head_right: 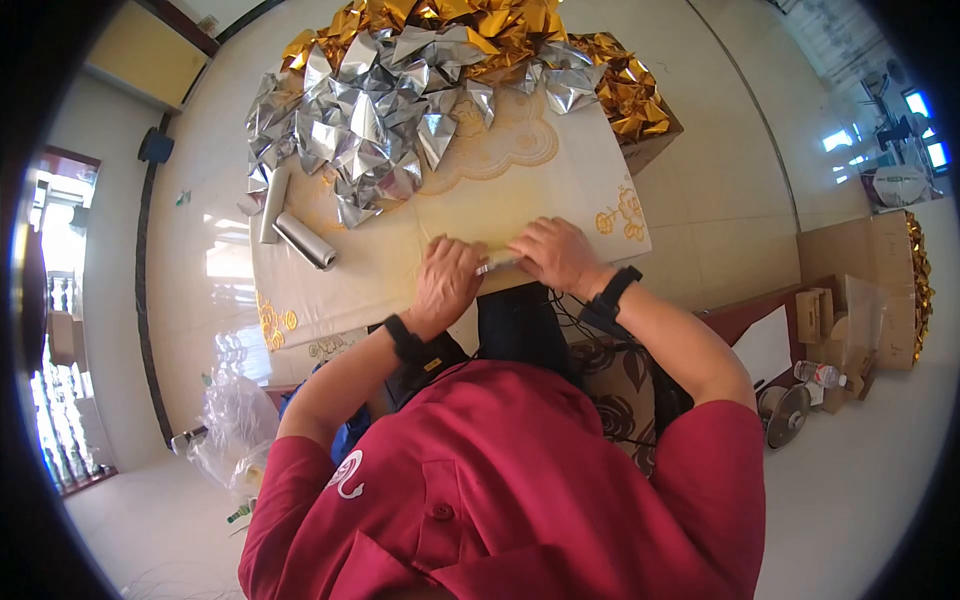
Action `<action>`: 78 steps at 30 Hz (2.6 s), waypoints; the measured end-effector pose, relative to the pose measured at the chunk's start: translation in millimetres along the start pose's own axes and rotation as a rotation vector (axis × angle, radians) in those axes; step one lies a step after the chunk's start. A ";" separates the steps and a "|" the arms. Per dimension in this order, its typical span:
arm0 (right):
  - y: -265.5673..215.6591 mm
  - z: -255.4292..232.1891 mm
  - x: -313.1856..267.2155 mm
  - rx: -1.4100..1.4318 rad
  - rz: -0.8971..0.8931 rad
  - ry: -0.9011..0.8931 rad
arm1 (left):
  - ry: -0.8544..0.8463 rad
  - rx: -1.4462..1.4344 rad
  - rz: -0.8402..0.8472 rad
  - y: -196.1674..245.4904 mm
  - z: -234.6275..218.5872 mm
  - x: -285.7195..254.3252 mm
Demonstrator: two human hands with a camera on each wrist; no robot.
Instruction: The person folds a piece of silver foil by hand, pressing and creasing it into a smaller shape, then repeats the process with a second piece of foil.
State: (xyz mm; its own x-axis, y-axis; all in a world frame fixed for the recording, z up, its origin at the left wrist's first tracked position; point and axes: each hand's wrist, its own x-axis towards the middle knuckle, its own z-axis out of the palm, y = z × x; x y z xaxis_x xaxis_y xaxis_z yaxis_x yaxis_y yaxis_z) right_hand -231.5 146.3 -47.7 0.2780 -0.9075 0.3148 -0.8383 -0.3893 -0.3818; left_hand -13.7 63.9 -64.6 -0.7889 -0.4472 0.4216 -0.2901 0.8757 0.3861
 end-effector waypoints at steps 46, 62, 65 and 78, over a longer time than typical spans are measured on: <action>34.1 24.9 36.2 0.224 0.169 0.159 | 0.212 -0.278 -0.207 -28.8 40.4 50.5; 39.2 7.9 40.4 0.251 0.193 0.095 | 0.157 -0.228 -0.262 -40.2 29.3 58.1; 46.9 8.0 37.2 0.198 0.185 0.036 | 0.143 -0.215 -0.265 -44.0 30.7 58.8; 41.0 2.4 44.6 0.482 0.259 0.125 | -0.077 -0.576 -0.618 -62.8 11.5 62.3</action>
State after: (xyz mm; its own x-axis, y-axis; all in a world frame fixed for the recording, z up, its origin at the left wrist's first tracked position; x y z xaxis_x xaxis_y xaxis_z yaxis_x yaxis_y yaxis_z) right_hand -252.4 89.5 -51.4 0.0093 -0.9690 0.2470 -0.5546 -0.2105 -0.8050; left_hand -50.9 -16.9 -72.0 -0.6205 -0.7825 -0.0517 -0.3763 0.2393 0.8951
